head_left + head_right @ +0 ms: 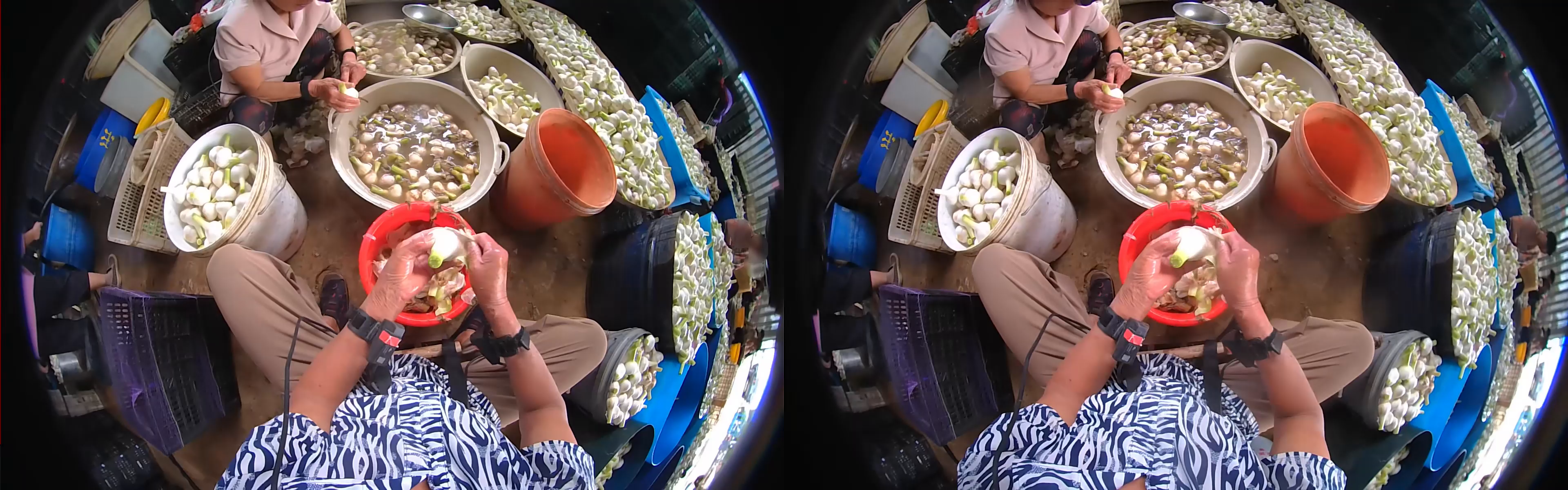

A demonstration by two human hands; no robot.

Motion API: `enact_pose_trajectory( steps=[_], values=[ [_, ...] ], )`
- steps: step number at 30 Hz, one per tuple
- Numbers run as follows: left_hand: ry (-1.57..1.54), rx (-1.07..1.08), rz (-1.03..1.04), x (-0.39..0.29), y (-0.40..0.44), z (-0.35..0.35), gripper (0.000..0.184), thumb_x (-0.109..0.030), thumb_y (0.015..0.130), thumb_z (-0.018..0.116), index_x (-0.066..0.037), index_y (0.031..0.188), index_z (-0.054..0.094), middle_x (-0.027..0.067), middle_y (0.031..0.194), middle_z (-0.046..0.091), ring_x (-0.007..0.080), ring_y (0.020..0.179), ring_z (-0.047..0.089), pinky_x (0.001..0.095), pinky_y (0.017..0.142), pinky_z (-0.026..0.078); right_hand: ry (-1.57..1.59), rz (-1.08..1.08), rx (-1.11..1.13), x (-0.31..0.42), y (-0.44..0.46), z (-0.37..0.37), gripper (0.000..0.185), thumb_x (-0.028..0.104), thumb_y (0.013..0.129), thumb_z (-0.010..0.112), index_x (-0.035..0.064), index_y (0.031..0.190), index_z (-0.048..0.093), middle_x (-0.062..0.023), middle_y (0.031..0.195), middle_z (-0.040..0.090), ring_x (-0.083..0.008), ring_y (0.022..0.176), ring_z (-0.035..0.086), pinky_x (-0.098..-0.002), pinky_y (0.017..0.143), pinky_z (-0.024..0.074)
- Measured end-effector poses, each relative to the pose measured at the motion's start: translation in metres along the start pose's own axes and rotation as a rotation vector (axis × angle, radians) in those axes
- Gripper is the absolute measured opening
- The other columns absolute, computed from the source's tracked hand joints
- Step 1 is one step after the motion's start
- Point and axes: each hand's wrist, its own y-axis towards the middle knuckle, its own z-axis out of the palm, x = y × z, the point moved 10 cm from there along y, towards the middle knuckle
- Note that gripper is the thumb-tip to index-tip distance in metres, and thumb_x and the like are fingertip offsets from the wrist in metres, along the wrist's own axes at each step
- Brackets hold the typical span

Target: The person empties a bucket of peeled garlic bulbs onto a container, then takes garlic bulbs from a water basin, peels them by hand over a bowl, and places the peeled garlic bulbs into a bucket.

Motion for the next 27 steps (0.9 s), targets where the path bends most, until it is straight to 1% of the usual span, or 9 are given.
enact_pose_trajectory(
  steps=[5,7,10,12,13,17,21,25,27],
  values=[
    [-0.144,0.007,0.026,-0.008,-0.002,-0.002,0.042,-0.018,0.083,0.063,-0.001,0.12,0.051,0.0116,0.113,0.058,0.0252,0.105,0.056,0.0433,0.093,0.046,-0.176,-0.083,-0.078,-0.003,0.003,-0.002,0.008,0.005,0.082,0.056,-0.0024,0.08,0.059,-0.0192,0.071,0.06,-0.0325,0.061,0.058,-0.0362,0.058,0.0458],
    [-0.27,0.123,0.066,-0.016,0.002,-0.006,0.041,-0.02,0.084,0.063,-0.005,0.12,0.052,0.0124,0.114,0.058,0.0268,0.106,0.056,0.039,0.087,0.05,-0.553,-0.076,0.407,-0.04,-0.009,0.054,0.014,0.007,0.08,0.059,-0.0002,0.091,0.06,-0.022,0.079,0.061,-0.0368,0.071,0.06,-0.038,0.063,0.0489],
    [-0.147,-0.022,0.14,-0.03,0.003,-0.013,0.038,-0.022,0.088,0.061,-0.007,0.121,0.051,0.0127,0.114,0.059,0.0257,0.101,0.059,0.0326,0.076,0.055,-0.45,-0.235,0.612,-0.031,-0.031,0.077,0.034,0.007,0.08,0.061,0.0023,0.112,0.056,-0.0218,0.089,0.062,-0.0354,0.079,0.061,-0.0389,0.065,0.0501],
    [-0.037,-0.143,0.165,-0.037,-0.002,-0.017,0.034,-0.023,0.09,0.058,-0.004,0.118,0.053,0.0122,0.106,0.063,0.0214,0.09,0.064,0.03,0.071,0.056,-0.181,-0.402,0.229,0.048,-0.006,0.029,0.053,0.008,0.078,0.065,0.0047,0.128,0.047,-0.0194,0.094,0.061,-0.0299,0.078,0.06,-0.0352,0.066,0.05],
    [-0.042,-0.145,0.161,-0.034,-0.002,-0.02,0.034,-0.023,0.09,0.058,-0.004,0.118,0.053,0.0122,0.106,0.063,0.0214,0.09,0.064,0.03,0.071,0.056,-0.069,-0.103,0.265,0.048,0.003,0.019,0.049,0.013,0.076,0.07,0.0033,0.119,0.049,-0.0147,0.09,0.058,-0.0277,0.074,0.058,-0.0328,0.069,0.0489],
    [0.331,-0.184,0.228,-0.03,0.0,-0.009,0.023,-0.022,0.092,0.055,-0.002,0.101,0.062,0.0068,0.087,0.066,0.015,0.074,0.065,0.0249,0.064,0.054,-0.177,-0.29,0.248,0.087,0.016,0.021,0.032,0.012,0.075,0.072,-0.0001,0.103,0.061,-0.0071,0.072,0.056,-0.0154,0.061,0.053,-0.0299,0.058,0.0464],
    [0.533,-0.268,0.325,-0.049,-0.01,-0.005,0.019,-0.016,0.093,0.05,0.0,0.1,0.06,0.0053,0.078,0.064,0.0103,0.062,0.061,0.0217,0.055,0.05,0.537,0.192,0.273,0.024,0.036,0.018,0.018,0.015,0.083,0.066,-0.0005,0.091,0.064,0.0001,0.068,0.058,-0.0033,0.056,0.049,-0.0202,0.047,0.0395],
    [0.738,-0.402,0.294,-0.044,0.004,-0.037,0.015,-0.004,0.086,0.049,0.0,0.095,0.061,0.0045,0.068,0.059,0.014,0.058,0.058,0.024,0.055,0.047,0.421,0.124,-0.232,0.021,0.087,-0.085,0.008,0.009,0.084,0.06,0.0011,0.082,0.061,-0.0005,0.068,0.056,-0.0052,0.053,0.049,-0.0191,0.044,0.0381],
    [1.331,-0.284,0.699,-0.052,0.018,-0.043,0.019,-0.001,0.084,0.05,0.001,0.1,0.059,0.0026,0.067,0.057,0.0107,0.066,0.056,0.0215,0.057,0.045,0.199,-0.02,-0.419,-0.009,0.136,-0.155,0.01,0.008,0.085,0.061,0.0001,0.091,0.058,-0.0035,0.072,0.057,-0.0077,0.055,0.051,-0.0207,0.046,0.0405]
  ],
)
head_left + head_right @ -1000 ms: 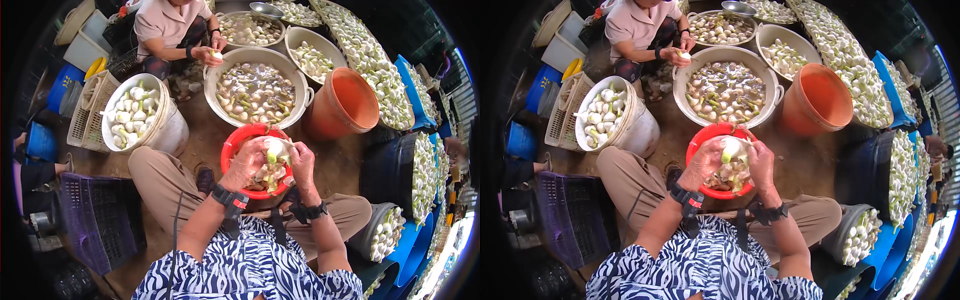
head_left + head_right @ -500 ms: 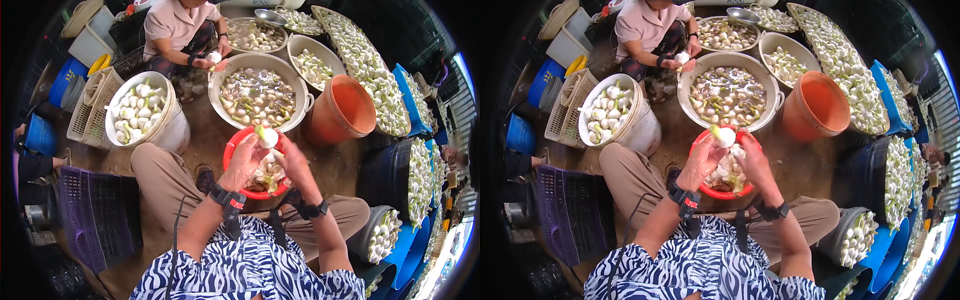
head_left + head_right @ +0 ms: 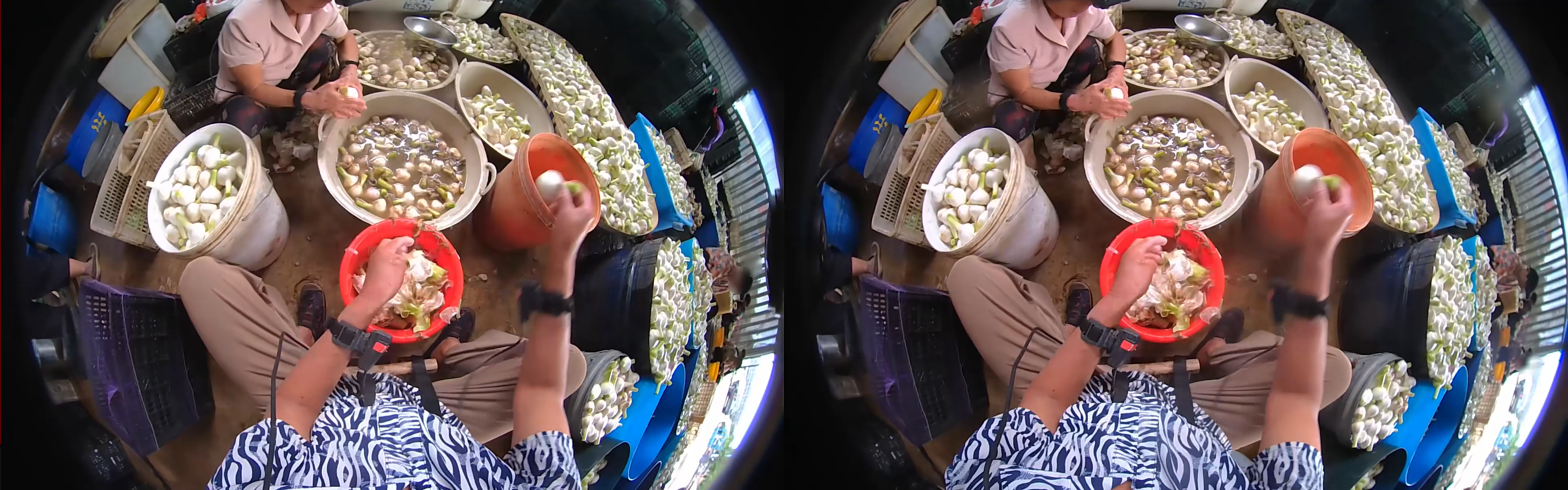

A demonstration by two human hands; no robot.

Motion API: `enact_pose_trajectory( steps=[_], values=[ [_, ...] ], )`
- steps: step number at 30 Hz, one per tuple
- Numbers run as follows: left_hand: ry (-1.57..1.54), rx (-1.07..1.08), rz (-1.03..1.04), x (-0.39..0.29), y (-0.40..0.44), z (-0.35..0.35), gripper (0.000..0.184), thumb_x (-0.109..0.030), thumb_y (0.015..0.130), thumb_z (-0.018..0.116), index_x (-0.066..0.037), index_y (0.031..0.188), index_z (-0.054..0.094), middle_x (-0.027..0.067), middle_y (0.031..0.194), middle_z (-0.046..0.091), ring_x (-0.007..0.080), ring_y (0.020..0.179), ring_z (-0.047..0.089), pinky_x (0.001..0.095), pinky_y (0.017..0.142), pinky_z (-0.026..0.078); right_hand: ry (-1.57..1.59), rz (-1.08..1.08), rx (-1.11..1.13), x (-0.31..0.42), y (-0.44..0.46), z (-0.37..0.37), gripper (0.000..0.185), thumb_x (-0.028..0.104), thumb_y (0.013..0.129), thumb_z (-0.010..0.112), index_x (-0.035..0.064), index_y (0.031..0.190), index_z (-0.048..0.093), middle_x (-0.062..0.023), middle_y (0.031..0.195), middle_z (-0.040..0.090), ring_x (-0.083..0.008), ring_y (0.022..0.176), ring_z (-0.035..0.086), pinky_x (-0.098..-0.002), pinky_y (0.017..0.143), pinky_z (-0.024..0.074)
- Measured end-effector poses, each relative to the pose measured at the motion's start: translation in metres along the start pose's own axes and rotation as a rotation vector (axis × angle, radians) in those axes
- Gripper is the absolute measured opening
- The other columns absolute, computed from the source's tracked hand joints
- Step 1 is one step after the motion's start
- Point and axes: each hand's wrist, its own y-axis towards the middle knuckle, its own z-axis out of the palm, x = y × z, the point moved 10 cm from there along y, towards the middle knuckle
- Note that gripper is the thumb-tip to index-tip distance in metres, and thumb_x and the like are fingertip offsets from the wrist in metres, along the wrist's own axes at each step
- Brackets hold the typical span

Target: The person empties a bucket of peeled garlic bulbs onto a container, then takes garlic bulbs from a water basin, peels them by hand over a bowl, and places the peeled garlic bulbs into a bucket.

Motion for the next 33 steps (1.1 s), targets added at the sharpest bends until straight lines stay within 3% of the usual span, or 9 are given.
enact_pose_trajectory(
  steps=[2,5,8,12,24,28,30,31,33],
  values=[
    [0.24,0.014,0.139,-0.012,0.005,-0.005,0.016,-0.003,0.081,0.053,0.001,0.095,0.06,0.0054,0.069,0.057,0.0149,0.071,0.056,0.0268,0.062,0.045,-0.255,-0.068,-0.112,-0.022,0.042,-0.025,0.018,0.006,0.086,0.057,-0.0023,0.103,0.058,-0.0049,0.072,0.059,-0.0114,0.062,0.056,-0.0251,0.054,0.047],
    [0.29,0.338,-0.501,0.016,0.016,0.0,0.012,-0.008,0.081,0.057,0.003,0.085,0.06,0.0091,0.074,0.059,0.0153,0.068,0.056,0.031,0.063,0.045,-0.452,-0.108,0.16,-0.055,0.036,0.048,0.019,0.009,0.086,0.054,-0.0006,0.099,0.063,-0.0091,0.072,0.063,-0.015,0.068,0.061,-0.0305,0.059,0.0487],
    [0.069,0.036,-0.217,0.011,0.041,-0.01,0.014,-0.009,0.082,0.057,0.004,0.088,0.06,0.0087,0.075,0.061,0.0135,0.067,0.057,0.03,0.061,0.046,-0.317,0.067,0.669,-0.176,-0.008,0.182,0.019,0.008,0.079,0.056,0.0029,0.093,0.067,-0.0205,0.083,0.065,-0.0297,0.081,0.065,-0.0371,0.074,0.0492],
    [-0.021,0.038,-0.338,0.031,0.055,-0.012,0.018,-0.006,0.082,0.056,0.004,0.097,0.061,0.008,0.083,0.065,0.0115,0.075,0.06,0.0253,0.069,0.049,-0.642,-0.288,1.023,-0.237,-0.055,0.311,0.026,0.004,0.077,0.052,0.0046,0.099,0.065,-0.0203,0.089,0.065,-0.0356,0.085,0.062,-0.0413,0.077,0.049],
    [-0.195,-0.19,-0.524,0.083,0.062,-0.051,0.014,-0.005,0.084,0.056,0.005,0.094,0.06,0.0043,0.083,0.063,0.0078,0.073,0.058,0.0226,0.066,0.047,-0.795,-0.425,1.352,-0.312,-0.106,0.432,0.04,0.008,0.073,0.055,0.0148,0.113,0.057,-0.0194,0.091,0.061,-0.0357,0.087,0.061,-0.0441,0.073,0.0494],
    [-0.061,-0.132,-0.432,0.077,0.071,-0.058,0.017,-0.004,0.083,0.056,0.004,0.097,0.06,0.0047,0.084,0.063,0.0106,0.074,0.059,0.026,0.068,0.049,-0.768,-0.284,1.117,-0.287,-0.074,0.404,0.037,0.013,0.064,0.067,0.0064,0.101,0.064,-0.0189,0.086,0.065,-0.0339,0.082,0.063,-0.0425,0.072,0.0498],
    [0.163,-0.119,-0.336,0.058,0.09,-0.058,0.031,-0.004,0.078,0.056,0.003,0.108,0.058,0.0141,0.093,0.064,0.0208,0.085,0.063,0.0311,0.076,0.049,-0.154,0.159,0.94,-0.263,-0.052,0.368,0.034,0.02,0.07,0.069,0.0012,0.098,0.063,-0.0129,0.074,0.064,-0.0242,0.067,0.063,-0.0371,0.063,0.0503],
    [0.213,-0.151,-0.221,0.05,0.101,-0.052,0.037,-0.004,0.078,0.057,0.002,0.115,0.054,0.0134,0.097,0.063,0.0207,0.088,0.063,0.0317,0.078,0.049,-0.054,0.328,1.143,-0.246,-0.064,0.357,0.031,0.03,0.083,0.06,0.0013,0.095,0.061,-0.0039,0.07,0.059,-0.0079,0.047,0.052,-0.0226,0.043,0.0426],
    [0.249,-0.179,-0.102,0.041,0.113,-0.039,0.045,-0.003,0.078,0.057,0.001,0.122,0.049,0.0128,0.101,0.062,0.0207,0.09,0.062,0.0324,0.079,0.049,0.187,0.547,1.217,-0.182,-0.091,0.319,0.042,0.041,0.091,0.046,0.0027,0.093,0.061,-0.005,0.067,0.059,-0.0096,0.046,0.053,-0.0223,0.042,0.0441]
  ],
)
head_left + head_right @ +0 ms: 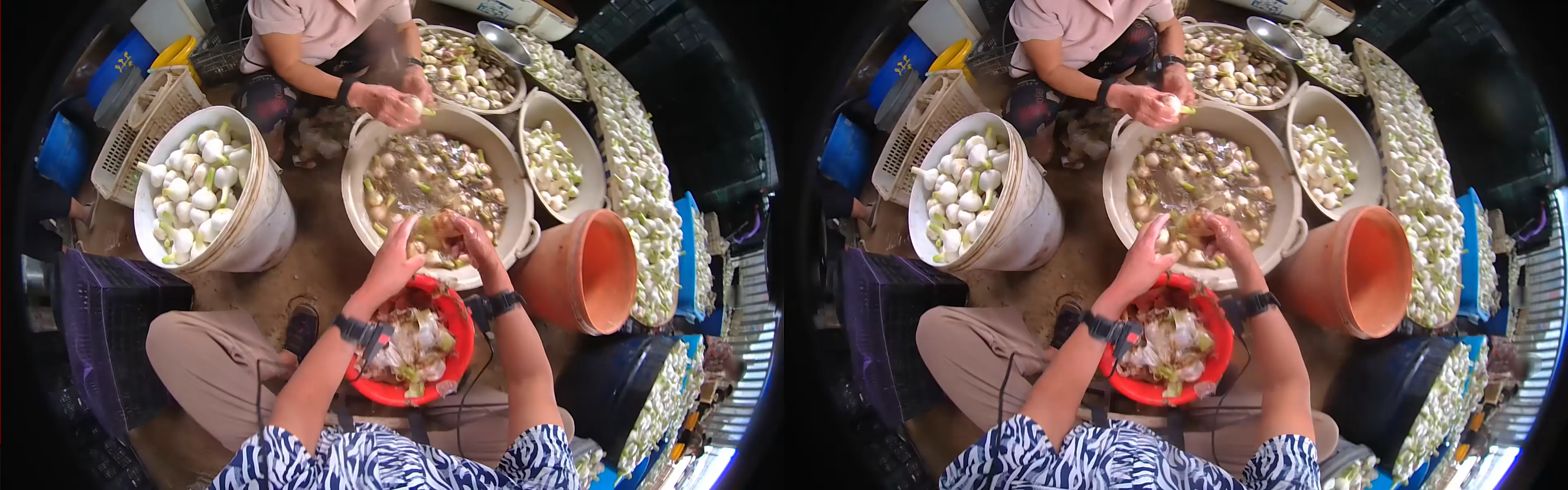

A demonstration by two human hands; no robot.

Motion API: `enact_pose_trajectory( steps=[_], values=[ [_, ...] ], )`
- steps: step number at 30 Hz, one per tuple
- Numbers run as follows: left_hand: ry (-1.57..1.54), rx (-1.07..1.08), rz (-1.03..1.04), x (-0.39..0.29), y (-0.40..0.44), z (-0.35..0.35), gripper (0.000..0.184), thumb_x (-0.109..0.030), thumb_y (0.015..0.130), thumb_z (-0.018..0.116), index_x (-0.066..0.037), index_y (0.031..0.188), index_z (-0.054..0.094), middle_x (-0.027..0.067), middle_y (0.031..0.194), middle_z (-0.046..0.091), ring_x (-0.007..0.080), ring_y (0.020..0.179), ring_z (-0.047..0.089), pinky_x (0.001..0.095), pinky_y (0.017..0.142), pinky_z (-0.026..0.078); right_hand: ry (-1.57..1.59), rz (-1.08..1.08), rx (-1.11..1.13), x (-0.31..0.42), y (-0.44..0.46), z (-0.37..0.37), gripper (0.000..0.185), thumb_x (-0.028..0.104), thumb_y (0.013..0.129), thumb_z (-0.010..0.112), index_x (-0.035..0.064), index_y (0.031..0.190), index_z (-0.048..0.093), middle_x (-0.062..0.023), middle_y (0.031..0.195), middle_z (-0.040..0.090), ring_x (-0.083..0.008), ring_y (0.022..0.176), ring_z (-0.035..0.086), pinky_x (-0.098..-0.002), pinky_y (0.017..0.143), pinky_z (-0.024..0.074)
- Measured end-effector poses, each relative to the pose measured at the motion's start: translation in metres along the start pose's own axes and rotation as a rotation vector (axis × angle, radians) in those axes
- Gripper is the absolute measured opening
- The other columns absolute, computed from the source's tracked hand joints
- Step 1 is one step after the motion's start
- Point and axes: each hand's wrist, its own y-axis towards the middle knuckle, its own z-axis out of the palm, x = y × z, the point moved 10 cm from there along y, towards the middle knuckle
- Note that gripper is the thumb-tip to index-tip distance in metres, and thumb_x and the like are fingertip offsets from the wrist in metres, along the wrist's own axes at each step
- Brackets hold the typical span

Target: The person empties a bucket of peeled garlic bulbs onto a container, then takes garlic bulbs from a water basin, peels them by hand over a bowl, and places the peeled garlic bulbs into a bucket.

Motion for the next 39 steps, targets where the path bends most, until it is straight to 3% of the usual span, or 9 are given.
enact_pose_trajectory(
  steps=[6,8,12,16,23,29,32,34,39],
  values=[
    [-1.06,0.384,-0.396,-0.036,-0.05,0.037,0.044,-0.004,0.084,0.059,0.0,0.126,0.044,0.0115,0.109,0.057,0.017,0.091,0.062,0.0303,0.077,0.055,-0.046,-0.096,-0.095,0.048,-0.121,0.043,0.042,0.037,0.097,0.04,-0.0004,0.095,0.059,-0.0078,0.071,0.061,-0.0107,0.055,0.058,-0.0222,0.049,0.0474],
    [-1.084,0.369,-0.443,-0.045,-0.068,0.034,0.045,-0.005,0.084,0.06,0.0,0.126,0.044,0.0106,0.104,0.058,0.0166,0.086,0.063,0.029,0.074,0.055,-0.169,-0.243,-0.343,0.086,-0.161,0.039,0.02,0.012,0.092,0.053,-0.0055,0.099,0.059,-0.0098,0.078,0.066,-0.0114,0.068,0.061,-0.025,0.062,0.0501],
    [-1.095,0.355,-0.395,-0.078,-0.098,0.019,0.043,-0.008,0.083,0.062,0.001,0.122,0.046,0.0093,0.095,0.06,0.0158,0.08,0.064,0.0276,0.07,0.055,-0.327,-0.343,-0.387,0.11,-0.214,0.054,0.016,0.003,0.087,0.055,-0.0068,0.098,0.063,-0.0119,0.083,0.068,-0.0145,0.073,0.065,-0.028,0.065,0.0512],
    [-0.9,0.379,-0.329,-0.091,-0.116,0.003,0.039,-0.008,0.084,0.062,-0.002,0.12,0.048,0.0067,0.096,0.059,0.0151,0.087,0.062,0.0278,0.071,0.056,-0.621,-0.411,-0.375,0.129,-0.244,0.079,0.013,0.004,0.083,0.056,-0.0054,0.09,0.062,-0.0206,0.075,0.062,-0.0312,0.067,0.063,-0.0357,0.06,0.0499],
    [-0.852,0.343,-0.307,-0.089,-0.142,-0.007,0.037,-0.01,0.084,0.063,-0.001,0.118,0.053,0.0061,0.098,0.062,0.013,0.084,0.063,0.0259,0.068,0.055,-1.152,-0.515,-0.576,0.12,-0.268,0.113,0.011,0.007,0.078,0.057,0.0046,0.069,0.05,-0.0167,0.06,0.056,-0.0337,0.059,0.059,-0.0439,0.052,0.0457],
    [-1.233,0.487,-0.413,-0.09,-0.154,-0.019,0.036,-0.01,0.088,0.057,0.001,0.122,0.049,0.0115,0.107,0.061,0.0207,0.095,0.063,0.0335,0.079,0.054,-0.809,-0.361,-0.801,0.081,-0.256,0.046,0.012,0.014,0.077,0.059,0.0048,0.07,0.062,-0.0137,0.062,0.059,-0.0336,0.059,0.061,-0.039,0.053,0.0465],
    [-1.451,0.64,-0.511,-0.093,-0.159,-0.025,0.042,-0.026,0.09,0.055,-0.002,0.124,0.048,0.0096,0.112,0.06,0.0208,0.098,0.062,0.0303,0.078,0.052,-1.227,-0.126,-0.576,0.04,-0.229,0.045,0.013,0.014,0.081,0.056,0.0045,0.082,0.064,-0.0147,0.073,0.063,-0.0344,0.07,0.062,-0.0382,0.061,0.0491],
    [-1.511,0.624,-0.548,-0.088,-0.16,-0.028,0.043,-0.027,0.09,0.055,-0.002,0.124,0.048,0.0087,0.113,0.06,0.0197,0.097,0.061,0.0309,0.077,0.052,-0.735,-0.364,-0.492,0.076,-0.243,0.065,0.016,0.012,0.083,0.056,0.0033,0.095,0.063,-0.0159,0.088,0.064,-0.0342,0.082,0.062,-0.0381,0.069,0.0495],
    [-1.255,0.547,-0.63,-0.069,-0.166,-0.012,0.036,-0.032,0.09,0.056,-0.008,0.116,0.054,0.0008,0.1,0.059,0.0099,0.09,0.057,0.0261,0.075,0.047,-0.731,-0.697,-0.29,0.133,-0.264,0.139,0.02,0.01,0.081,0.062,0.004,0.1,0.061,-0.0139,0.089,0.063,-0.0311,0.083,0.061,-0.0375,0.07,0.0488]
  ],
)
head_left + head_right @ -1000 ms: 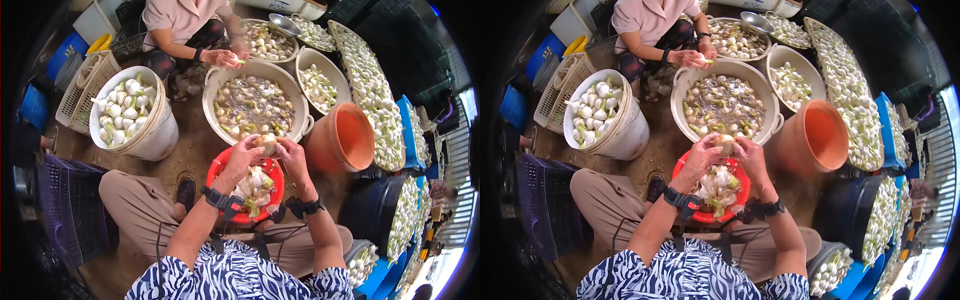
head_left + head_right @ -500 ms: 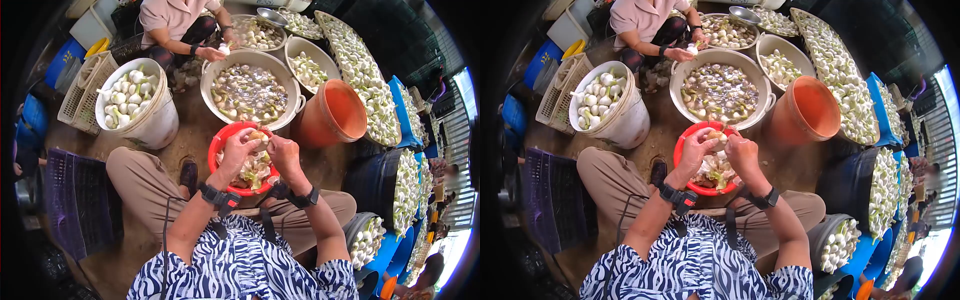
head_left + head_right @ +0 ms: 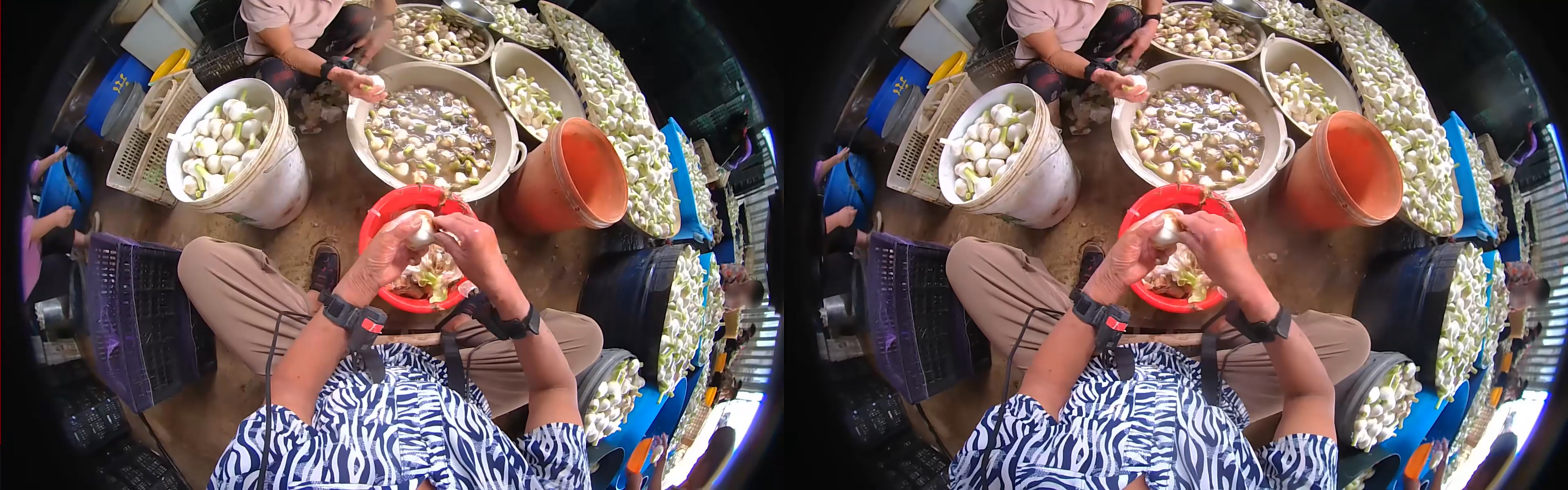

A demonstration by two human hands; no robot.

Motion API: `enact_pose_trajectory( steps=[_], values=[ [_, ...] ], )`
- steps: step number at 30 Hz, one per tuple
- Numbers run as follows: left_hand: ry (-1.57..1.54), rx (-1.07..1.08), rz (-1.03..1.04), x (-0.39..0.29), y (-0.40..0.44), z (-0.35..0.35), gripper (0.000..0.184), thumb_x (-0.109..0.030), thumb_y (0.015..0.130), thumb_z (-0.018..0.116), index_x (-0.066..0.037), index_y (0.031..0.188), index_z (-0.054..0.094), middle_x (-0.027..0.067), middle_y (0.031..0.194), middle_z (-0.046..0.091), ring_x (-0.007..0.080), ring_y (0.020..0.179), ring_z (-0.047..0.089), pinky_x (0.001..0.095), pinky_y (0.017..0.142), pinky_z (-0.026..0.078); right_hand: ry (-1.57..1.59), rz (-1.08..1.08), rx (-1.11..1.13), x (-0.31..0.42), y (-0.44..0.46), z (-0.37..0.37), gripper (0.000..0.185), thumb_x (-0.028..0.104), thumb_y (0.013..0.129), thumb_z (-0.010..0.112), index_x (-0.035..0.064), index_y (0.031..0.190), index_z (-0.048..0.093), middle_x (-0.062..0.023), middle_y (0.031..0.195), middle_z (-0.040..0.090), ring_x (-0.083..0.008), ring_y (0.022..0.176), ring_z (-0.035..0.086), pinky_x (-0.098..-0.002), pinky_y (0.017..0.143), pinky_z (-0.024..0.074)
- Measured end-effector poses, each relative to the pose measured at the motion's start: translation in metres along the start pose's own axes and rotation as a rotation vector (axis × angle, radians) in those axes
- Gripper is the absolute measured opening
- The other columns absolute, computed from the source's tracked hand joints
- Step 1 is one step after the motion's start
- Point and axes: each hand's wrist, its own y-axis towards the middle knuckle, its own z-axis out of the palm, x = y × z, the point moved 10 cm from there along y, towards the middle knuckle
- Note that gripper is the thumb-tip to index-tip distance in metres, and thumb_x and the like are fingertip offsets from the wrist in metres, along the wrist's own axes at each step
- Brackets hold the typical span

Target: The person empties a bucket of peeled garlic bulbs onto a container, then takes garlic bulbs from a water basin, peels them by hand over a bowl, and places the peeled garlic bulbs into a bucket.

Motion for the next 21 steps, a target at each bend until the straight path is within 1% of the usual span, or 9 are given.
enact_pose_trajectory(
  steps=[1,3,8,10,12,14,16,20,21],
  values=[
    [0.026,-0.012,-0.038,0.005,0.002,0.0,0.032,-0.033,0.087,0.06,-0.009,0.109,0.055,-0.003,0.091,0.056,0.0059,0.081,0.052,0.0213,0.066,0.042,-0.064,0.013,0.044,0.0,0.0,0.005,0.017,0.011,0.081,0.061,0.0038,0.097,0.061,-0.013,0.085,0.062,-0.0307,0.08,0.06,-0.0382,0.068,0.0483],
    [0.022,0.013,-0.068,0.007,0.004,0.002,0.031,-0.033,0.086,0.061,-0.01,0.106,0.055,-0.0029,0.09,0.056,0.0058,0.078,0.052,0.0207,0.064,0.041,-0.144,0.033,0.086,0.0,0.0,0.01,0.011,0.009,0.08,0.06,0.0036,0.09,0.059,-0.0112,0.074,0.057,-0.0294,0.072,0.058,-0.0402,0.064,0.0464],
    [0.041,0.11,-0.126,0.016,0.01,0.001,0.025,-0.029,0.085,0.063,-0.01,0.101,0.055,-0.0024,0.088,0.055,0.0056,0.07,0.051,0.0196,0.059,0.039,-0.244,-0.021,0.01,-0.01,-0.007,0.015,0.01,0.005,0.078,0.059,0.0028,0.087,0.058,-0.0139,0.071,0.056,-0.0295,0.065,0.058,-0.039,0.059,0.0461],
    [0.277,0.055,-0.077,0.011,0.012,-0.003,0.032,-0.026,0.083,0.064,-0.007,0.107,0.054,0.0012,0.093,0.058,0.0081,0.075,0.056,0.0223,0.065,0.046,-0.234,0.0,-0.071,-0.028,-0.009,0.014,0.009,0.004,0.077,0.059,0.0018,0.085,0.059,-0.0149,0.069,0.057,-0.0285,0.062,0.058,-0.0374,0.056,0.0463],
    [0.345,0.105,0.018,0.001,0.007,0.013,0.038,-0.024,0.081,0.063,-0.004,0.111,0.052,0.0044,0.099,0.059,0.0113,0.083,0.058,0.0251,0.073,0.048,0.09,0.39,-0.162,-0.089,-0.018,0.005,0.005,0.002,0.075,0.058,-0.0006,0.078,0.06,-0.0125,0.065,0.059,-0.0192,0.054,0.056,-0.032,0.053,0.0457],
    [0.409,0.155,0.125,-0.008,0.008,0.024,0.044,-0.021,0.08,0.063,-0.001,0.116,0.049,0.0077,0.104,0.059,0.0145,0.09,0.06,0.0279,0.081,0.05,0.371,0.562,-0.148,-0.12,-0.026,0.004,0.006,0.001,0.077,0.056,-0.0025,0.075,0.06,-0.0019,0.065,0.06,-0.0076,0.059,0.052,-0.0242,0.054,0.0442],
    [0.193,0.228,0.078,-0.005,0.01,0.027,0.053,-0.016,0.077,0.06,0.004,0.124,0.044,0.013,0.113,0.058,0.0206,0.102,0.059,0.0329,0.093,0.047,0.669,0.607,-0.126,-0.127,-0.031,0.013,0.009,0.0,0.081,0.053,-0.0028,0.08,0.061,-0.0026,0.07,0.062,-0.0072,0.061,0.053,-0.0222,0.056,0.0436],
    [0.068,0.123,0.11,-0.001,0.021,0.009,0.063,-0.027,0.075,0.064,0.005,0.125,0.044,0.0124,0.115,0.056,0.0221,0.105,0.058,0.0354,0.096,0.044,0.619,0.564,-0.251,-0.119,-0.031,0.002,0.01,0.005,0.084,0.055,-0.0024,0.086,0.062,-0.0043,0.077,0.063,-0.0068,0.062,0.054,-0.0212,0.057,0.0432],
    [0.003,0.16,0.108,0.0,0.021,0.009,0.063,-0.027,0.075,0.064,0.005,0.125,0.044,0.013,0.117,0.055,0.022,0.107,0.057,0.0351,0.097,0.044,0.463,0.445,-0.125,-0.104,-0.026,0.006,0.013,0.01,0.087,0.056,-0.0022,0.087,0.062,-0.0049,0.079,0.062,-0.0071,0.062,0.054,-0.0212,0.057,0.0434]
  ],
)
